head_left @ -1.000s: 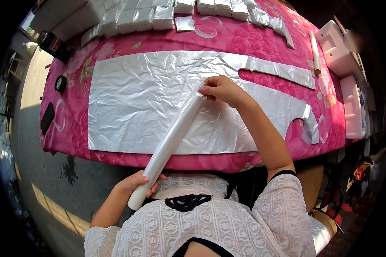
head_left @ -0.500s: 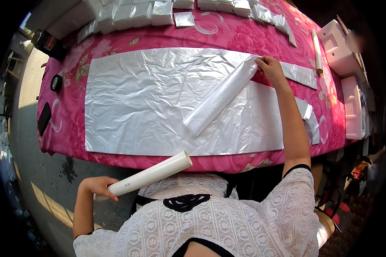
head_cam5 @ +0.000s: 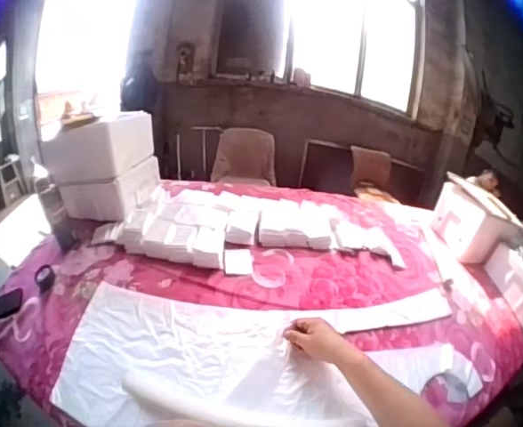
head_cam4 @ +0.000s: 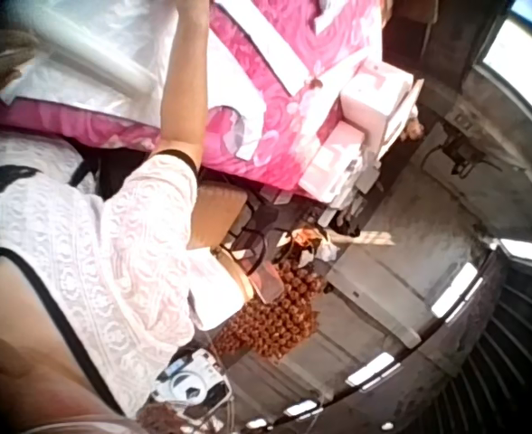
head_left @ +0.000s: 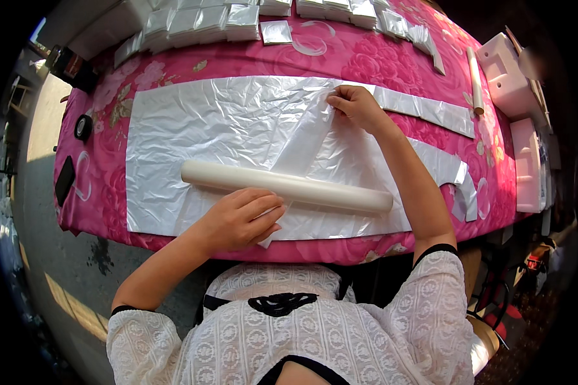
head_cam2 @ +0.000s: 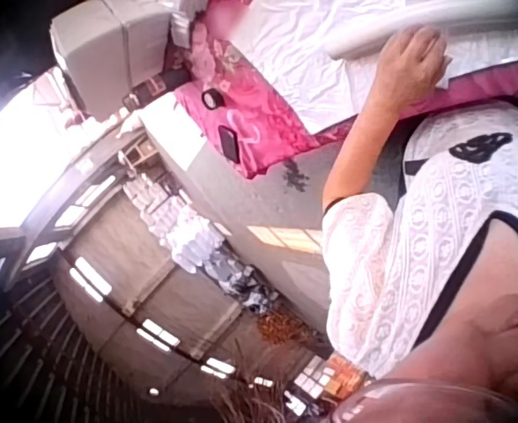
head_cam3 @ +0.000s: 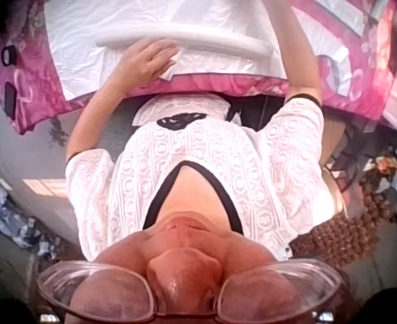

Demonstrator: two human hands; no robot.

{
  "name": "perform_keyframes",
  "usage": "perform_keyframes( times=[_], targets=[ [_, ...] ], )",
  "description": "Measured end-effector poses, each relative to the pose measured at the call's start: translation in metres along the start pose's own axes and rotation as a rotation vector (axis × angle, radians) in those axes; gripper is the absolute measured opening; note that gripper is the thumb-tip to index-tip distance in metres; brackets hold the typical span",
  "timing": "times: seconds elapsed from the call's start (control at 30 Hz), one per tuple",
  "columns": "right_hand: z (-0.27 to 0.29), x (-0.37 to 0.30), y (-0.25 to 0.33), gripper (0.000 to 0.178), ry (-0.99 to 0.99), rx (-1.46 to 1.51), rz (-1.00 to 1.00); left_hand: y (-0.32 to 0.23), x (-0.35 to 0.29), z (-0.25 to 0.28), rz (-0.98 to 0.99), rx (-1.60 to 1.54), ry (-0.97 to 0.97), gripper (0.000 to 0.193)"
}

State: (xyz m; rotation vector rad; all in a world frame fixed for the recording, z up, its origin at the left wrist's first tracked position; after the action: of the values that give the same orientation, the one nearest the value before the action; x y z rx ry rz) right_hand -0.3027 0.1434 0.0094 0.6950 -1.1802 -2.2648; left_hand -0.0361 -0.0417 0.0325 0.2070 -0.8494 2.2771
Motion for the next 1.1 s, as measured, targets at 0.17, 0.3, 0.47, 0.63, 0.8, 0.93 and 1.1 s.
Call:
perform_keyframes(
  times=[0.17, 0.3, 0.47, 0.63, 0.8, 0.93, 1.1],
  targets=[
    [0.001, 0.006, 0.000, 0.020, 0.077, -0.010, -0.019, -0.013, -0.008, -0.032, 0.160, 0.047, 0.244, 0.074],
    [0.005, 0.006, -0.003, 0.018, 0.042, 0.104, -0.060, -0.022, -0.008, -0.043, 0.217, 0.126, 0.259, 0.082],
    [-0.012, -0.036, 0.019, 0.035, -0.587, -0.245, 0.228, -0.033, -0.009, -0.060, 0.253, 0.147, 0.220, 0.084],
    [-0.080, -0.150, 0.041, 0.044, -0.147, -0.578, 0.445, -0.042, -0.008, -0.069, 0.303, 0.176, 0.190, 0.083],
    [-0.053, -0.158, 0.022, 0.049, -0.276, -0.745, 0.371, -0.046, -0.008, -0.072, 0.314, 0.221, 0.195, 0.082],
    [0.017, -0.139, -0.029, 0.049, -0.636, -0.806, 0.126, -0.041, -0.011, -0.063, 0.206, 0.181, 0.253, 0.081],
    [0.014, -0.164, -0.006, 0.048, -0.375, -0.554, 0.218, -0.019, -0.003, -0.030, 0.084, 0.099, 0.435, 0.082]
  ],
)
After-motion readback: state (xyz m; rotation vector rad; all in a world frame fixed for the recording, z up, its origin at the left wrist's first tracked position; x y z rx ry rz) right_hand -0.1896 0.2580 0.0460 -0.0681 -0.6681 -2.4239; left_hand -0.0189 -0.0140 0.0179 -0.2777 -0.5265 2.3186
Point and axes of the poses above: each hand's wrist, its own x-axis towards the middle knuckle, its own z-axis out of the back of the hand, y = z × x, the point moved 1 cm from there along x, towards the middle knuckle, and after that the axes turned 8 degrees about -x, right-handed, at the moved point
